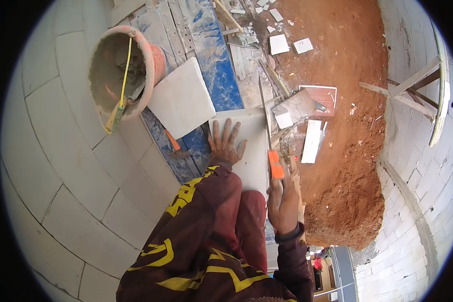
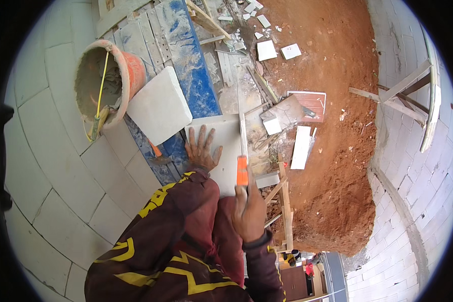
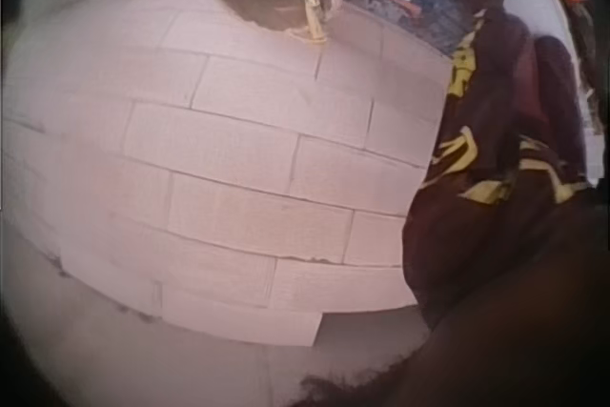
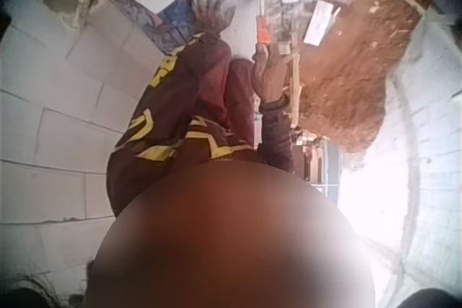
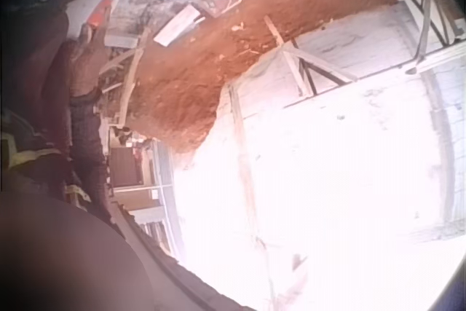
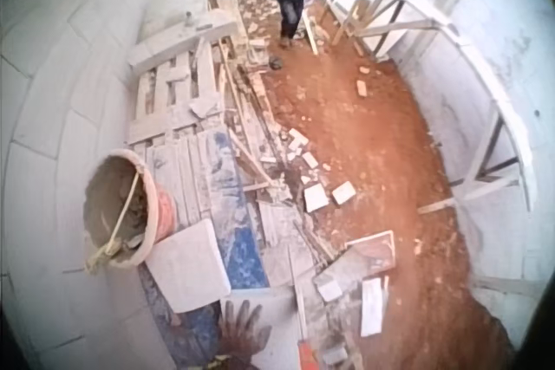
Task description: The person measures a wall and a white tile with a tape measure, then uses a hand saw to cut the tile on a wooden workbench. The person holds the tile with one hand and saws with the other, producing cut pieces.
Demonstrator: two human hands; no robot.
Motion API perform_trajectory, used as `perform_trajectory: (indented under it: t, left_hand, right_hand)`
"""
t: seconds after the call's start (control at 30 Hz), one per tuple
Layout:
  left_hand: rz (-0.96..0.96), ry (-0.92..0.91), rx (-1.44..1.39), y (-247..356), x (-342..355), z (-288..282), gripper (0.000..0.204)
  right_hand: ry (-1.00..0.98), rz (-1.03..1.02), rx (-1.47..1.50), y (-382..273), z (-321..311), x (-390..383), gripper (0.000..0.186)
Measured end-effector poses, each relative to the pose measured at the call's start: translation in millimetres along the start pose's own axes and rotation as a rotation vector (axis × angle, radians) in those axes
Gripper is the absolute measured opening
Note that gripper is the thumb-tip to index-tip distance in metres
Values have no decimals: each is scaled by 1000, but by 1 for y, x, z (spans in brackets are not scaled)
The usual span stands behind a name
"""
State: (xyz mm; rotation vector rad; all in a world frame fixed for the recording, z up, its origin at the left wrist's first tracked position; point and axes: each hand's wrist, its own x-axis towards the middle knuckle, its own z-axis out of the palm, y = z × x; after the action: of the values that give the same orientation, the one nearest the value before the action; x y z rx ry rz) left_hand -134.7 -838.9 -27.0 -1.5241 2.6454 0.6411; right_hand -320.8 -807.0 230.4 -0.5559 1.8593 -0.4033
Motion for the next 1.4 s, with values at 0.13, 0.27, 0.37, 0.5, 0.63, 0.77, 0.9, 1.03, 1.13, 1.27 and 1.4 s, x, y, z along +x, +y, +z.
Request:
perform_trajectory:
  t: [0.13,0.27,0.37,0.5,0.63,0.77,0.9,1.03,1.13,1.27,1.4]
  left_hand:
    - [-17,17,-12,-2,-6,6,74]
    - [13,82,-9,-3,-2,8,74]
    - [22,100,14,-2,1,6,73]
    - [-24,-22,32,-1,0,4,74]
    - [-33,-2,9,-2,-6,6,75]
    - [-42,-12,-1,-3,-3,8,73]
    - [-49,2,24,-2,-3,5,76]
    - [-53,-63,26,-2,-6,6,76]
    - [-45,-4,-32,-1,-6,7,74]
    - [-43,-29,26,0,-2,6,74]
    - [-22,12,25,1,-2,2,73]
  right_hand:
    - [105,94,133,-22,-18,-110,62]
    - [88,-41,66,-17,-20,-57,53]
    - [60,-165,190,31,4,36,49]
    - [87,-81,61,49,13,-23,51]
    - [122,-31,132,-4,-17,-139,68]
    - [37,-26,70,0,-13,-44,54]
    - [58,-210,-82,57,13,31,50]
    - [38,3,-21,43,2,-90,54]
    - [56,-13,15,7,-22,-137,65]
    - [100,-210,27,22,-11,-13,48]
    - [55,-147,-18,58,16,30,48]
